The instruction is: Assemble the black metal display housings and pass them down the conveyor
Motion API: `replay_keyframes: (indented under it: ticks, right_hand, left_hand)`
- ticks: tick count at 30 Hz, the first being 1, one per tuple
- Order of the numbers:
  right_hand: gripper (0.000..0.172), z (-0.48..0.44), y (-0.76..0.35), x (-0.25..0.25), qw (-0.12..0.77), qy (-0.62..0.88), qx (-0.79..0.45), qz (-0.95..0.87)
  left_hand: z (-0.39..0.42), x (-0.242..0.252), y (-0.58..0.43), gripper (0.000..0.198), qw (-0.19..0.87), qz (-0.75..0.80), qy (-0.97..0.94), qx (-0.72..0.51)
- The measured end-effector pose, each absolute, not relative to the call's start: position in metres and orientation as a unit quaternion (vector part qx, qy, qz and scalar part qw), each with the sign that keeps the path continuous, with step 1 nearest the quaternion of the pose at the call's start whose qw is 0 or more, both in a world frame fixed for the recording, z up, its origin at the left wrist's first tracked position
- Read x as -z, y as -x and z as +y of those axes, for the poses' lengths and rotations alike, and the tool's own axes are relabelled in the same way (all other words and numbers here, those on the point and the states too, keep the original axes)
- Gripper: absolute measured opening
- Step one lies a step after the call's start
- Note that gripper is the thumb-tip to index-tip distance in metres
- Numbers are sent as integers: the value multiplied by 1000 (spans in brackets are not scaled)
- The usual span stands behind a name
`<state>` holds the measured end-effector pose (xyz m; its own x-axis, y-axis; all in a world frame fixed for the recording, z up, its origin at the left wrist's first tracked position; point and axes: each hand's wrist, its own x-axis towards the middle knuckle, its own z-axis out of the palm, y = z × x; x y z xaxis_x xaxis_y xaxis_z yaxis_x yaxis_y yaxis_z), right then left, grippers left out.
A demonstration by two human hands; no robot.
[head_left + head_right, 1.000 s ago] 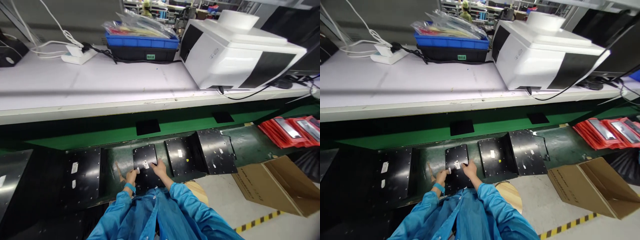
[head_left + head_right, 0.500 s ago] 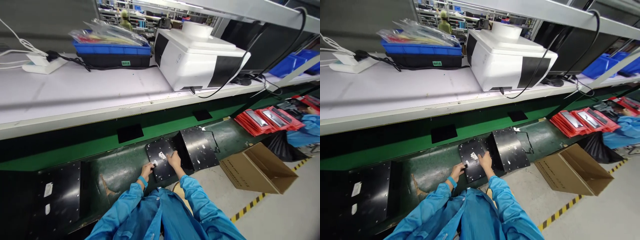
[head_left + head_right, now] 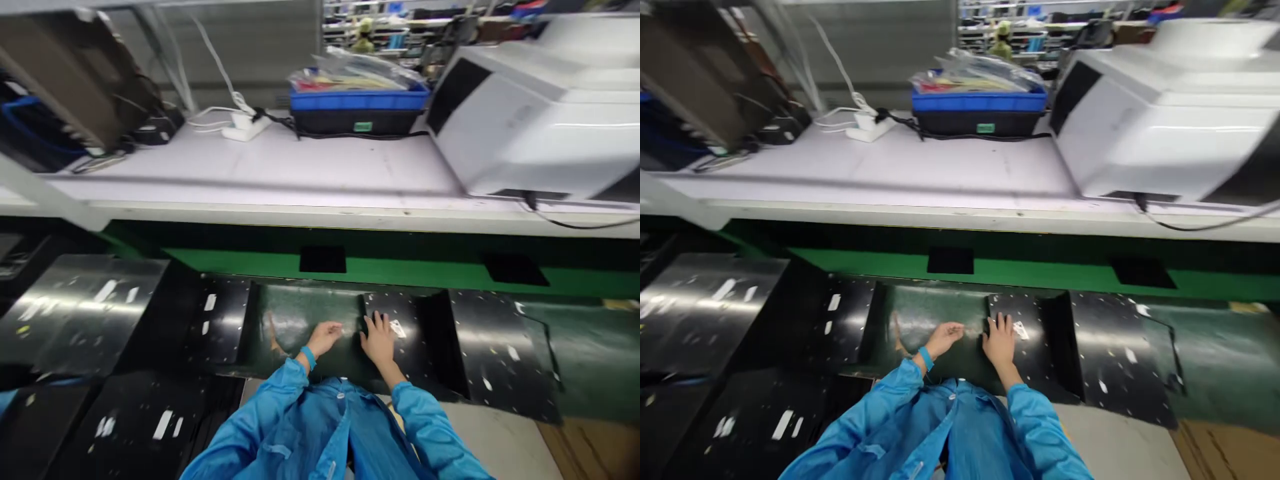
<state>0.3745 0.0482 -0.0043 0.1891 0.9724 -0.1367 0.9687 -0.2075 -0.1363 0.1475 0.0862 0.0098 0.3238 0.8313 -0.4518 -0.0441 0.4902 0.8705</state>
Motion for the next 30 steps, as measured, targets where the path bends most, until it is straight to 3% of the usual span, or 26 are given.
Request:
replay_keyframes:
  ticks: [3,5,8,10,13,16,23,30]
  right_hand:
    - [59,47,-387,15,13,745,-41,-666]
    - [56,51,-392,19,37,755,-9,-655]
    - [48,73,-360,15,84,752,-54,-652]
    - [37,97,-305,7,110,726,-189,-652]
    - [19,132,-189,-2,139,668,-459,-569]
    - [18,152,-76,-2,139,615,-546,-552]
    - [25,172,39,3,153,618,-587,-500]
    - [39,182,37,6,217,638,-584,-453]
  left_hand:
    - [93,-24,-46,28,588,575,-397,-408]
    - [88,-32,32,22,430,662,-415,-453]
    - [73,-35,130,33,186,811,-408,-375]
    - [66,-31,166,44,117,872,-374,-292]
    - [64,-22,179,55,77,902,-363,-219]
    - [66,-18,170,61,60,898,-379,-215]
    - [47,-29,148,60,141,845,-403,-323]
    - [34,-50,116,66,164,819,-524,-165]
